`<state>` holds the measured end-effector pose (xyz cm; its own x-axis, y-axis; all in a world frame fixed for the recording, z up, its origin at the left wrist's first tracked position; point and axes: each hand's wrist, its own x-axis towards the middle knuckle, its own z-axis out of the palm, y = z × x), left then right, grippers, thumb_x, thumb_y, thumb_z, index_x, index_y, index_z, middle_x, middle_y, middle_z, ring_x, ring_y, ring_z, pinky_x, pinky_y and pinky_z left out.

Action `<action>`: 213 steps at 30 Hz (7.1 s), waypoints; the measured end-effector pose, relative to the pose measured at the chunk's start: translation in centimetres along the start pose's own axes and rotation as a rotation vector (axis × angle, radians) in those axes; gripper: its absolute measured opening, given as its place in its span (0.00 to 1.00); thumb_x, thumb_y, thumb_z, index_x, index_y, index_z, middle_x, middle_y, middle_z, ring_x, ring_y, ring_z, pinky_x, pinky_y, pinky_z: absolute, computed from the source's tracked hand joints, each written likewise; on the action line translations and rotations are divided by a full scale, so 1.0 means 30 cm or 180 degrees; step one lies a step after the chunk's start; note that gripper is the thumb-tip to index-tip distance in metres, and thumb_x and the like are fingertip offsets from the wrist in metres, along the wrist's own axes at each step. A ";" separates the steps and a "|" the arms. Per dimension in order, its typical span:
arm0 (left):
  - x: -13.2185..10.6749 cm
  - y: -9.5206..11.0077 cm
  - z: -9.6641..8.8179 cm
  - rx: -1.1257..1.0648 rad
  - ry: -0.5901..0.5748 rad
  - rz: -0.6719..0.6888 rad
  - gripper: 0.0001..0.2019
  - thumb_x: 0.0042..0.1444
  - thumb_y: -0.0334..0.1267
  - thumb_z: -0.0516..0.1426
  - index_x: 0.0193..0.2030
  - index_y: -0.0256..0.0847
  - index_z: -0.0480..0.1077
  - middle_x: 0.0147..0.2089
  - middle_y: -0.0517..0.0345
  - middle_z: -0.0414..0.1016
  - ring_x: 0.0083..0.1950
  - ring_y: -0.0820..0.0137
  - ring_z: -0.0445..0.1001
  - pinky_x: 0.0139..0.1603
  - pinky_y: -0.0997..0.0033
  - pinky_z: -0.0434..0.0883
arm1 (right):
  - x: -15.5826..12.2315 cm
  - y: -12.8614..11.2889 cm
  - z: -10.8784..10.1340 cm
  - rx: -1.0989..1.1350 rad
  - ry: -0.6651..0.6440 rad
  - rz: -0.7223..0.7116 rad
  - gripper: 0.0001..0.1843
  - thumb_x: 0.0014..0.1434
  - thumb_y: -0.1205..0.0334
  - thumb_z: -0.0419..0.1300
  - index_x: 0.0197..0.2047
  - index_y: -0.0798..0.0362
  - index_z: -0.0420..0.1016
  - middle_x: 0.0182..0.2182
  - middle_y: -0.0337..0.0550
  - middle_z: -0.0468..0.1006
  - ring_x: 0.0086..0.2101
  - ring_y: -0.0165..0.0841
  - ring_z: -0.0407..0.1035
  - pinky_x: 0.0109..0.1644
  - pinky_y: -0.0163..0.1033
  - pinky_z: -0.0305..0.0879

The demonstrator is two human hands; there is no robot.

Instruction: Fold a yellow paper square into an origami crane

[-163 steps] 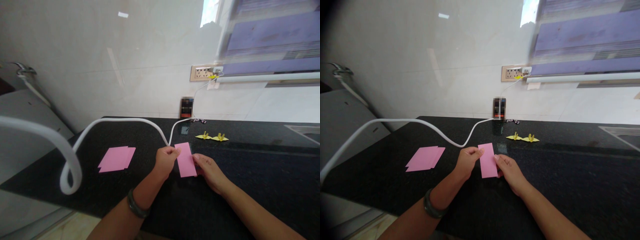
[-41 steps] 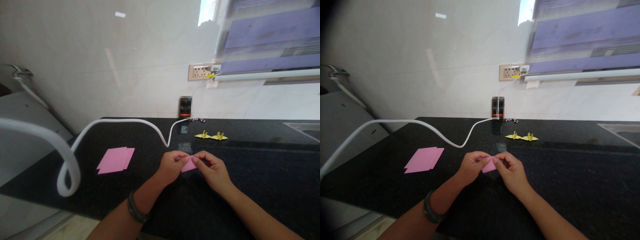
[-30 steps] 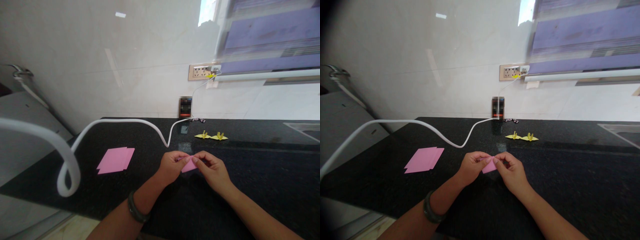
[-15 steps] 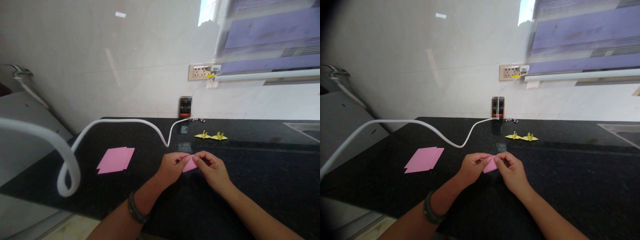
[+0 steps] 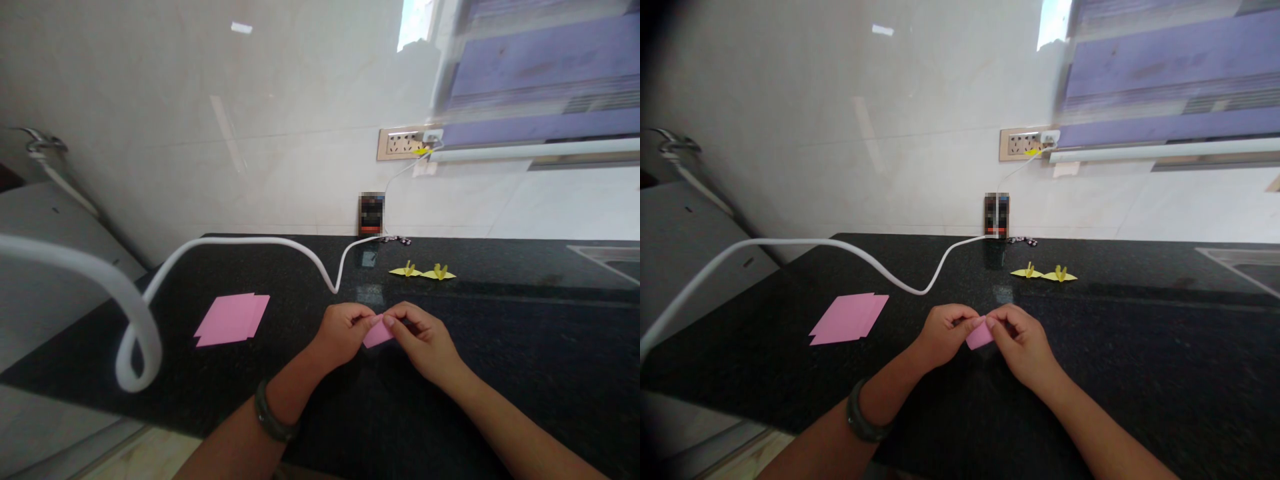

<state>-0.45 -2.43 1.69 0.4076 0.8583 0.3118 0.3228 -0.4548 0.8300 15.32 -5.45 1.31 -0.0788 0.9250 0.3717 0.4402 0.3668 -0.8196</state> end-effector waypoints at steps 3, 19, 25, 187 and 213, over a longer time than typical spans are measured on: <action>0.007 -0.011 -0.005 -0.0474 0.0041 -0.0203 0.14 0.51 0.42 0.51 0.27 0.34 0.71 0.23 0.58 0.68 0.25 0.75 0.63 0.24 0.78 0.59 | 0.002 -0.004 -0.017 0.0072 0.0105 -0.0154 0.09 0.56 0.61 0.49 0.31 0.52 0.69 0.28 0.42 0.69 0.30 0.32 0.64 0.34 0.36 0.60; 0.008 -0.029 0.001 -0.0348 0.0347 -0.0256 0.12 0.50 0.40 0.52 0.26 0.34 0.70 0.22 0.59 0.66 0.24 0.77 0.62 0.23 0.79 0.58 | 0.001 -0.013 -0.010 -0.0411 -0.0753 -0.0743 0.03 0.48 0.65 0.58 0.27 0.53 0.66 0.37 0.43 0.63 0.39 0.33 0.60 0.41 0.38 0.60; 0.010 -0.030 0.005 -0.0158 0.0407 -0.0261 0.11 0.50 0.39 0.51 0.25 0.34 0.70 0.22 0.60 0.67 0.23 0.77 0.62 0.22 0.79 0.57 | 0.004 0.011 0.006 -0.0317 -0.0654 -0.0470 0.04 0.49 0.63 0.57 0.25 0.53 0.67 0.35 0.43 0.64 0.35 0.32 0.62 0.32 0.35 0.61; -0.025 -0.001 -0.018 -0.0133 0.0346 -0.0119 0.13 0.53 0.41 0.48 0.29 0.35 0.69 0.26 0.57 0.68 0.28 0.74 0.65 0.28 0.77 0.61 | 0.020 0.054 -0.059 -0.0254 -0.0257 -0.0188 0.05 0.51 0.66 0.52 0.24 0.54 0.66 0.22 0.38 0.67 0.25 0.29 0.61 0.30 0.34 0.57; -0.013 -0.003 0.020 -0.1096 -0.0121 -0.0890 0.15 0.49 0.45 0.52 0.21 0.34 0.65 0.19 0.60 0.66 0.21 0.76 0.64 0.23 0.77 0.61 | 0.009 0.059 0.006 0.0947 -0.0073 0.0751 0.15 0.53 0.51 0.52 0.23 0.55 0.63 0.17 0.33 0.61 0.19 0.25 0.55 0.22 0.31 0.52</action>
<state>-0.12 -2.86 1.21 0.3782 0.9248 0.0415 0.1245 -0.0952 0.9876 15.92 -4.54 -0.11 -0.0276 0.9882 0.1506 0.1697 0.1531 -0.9735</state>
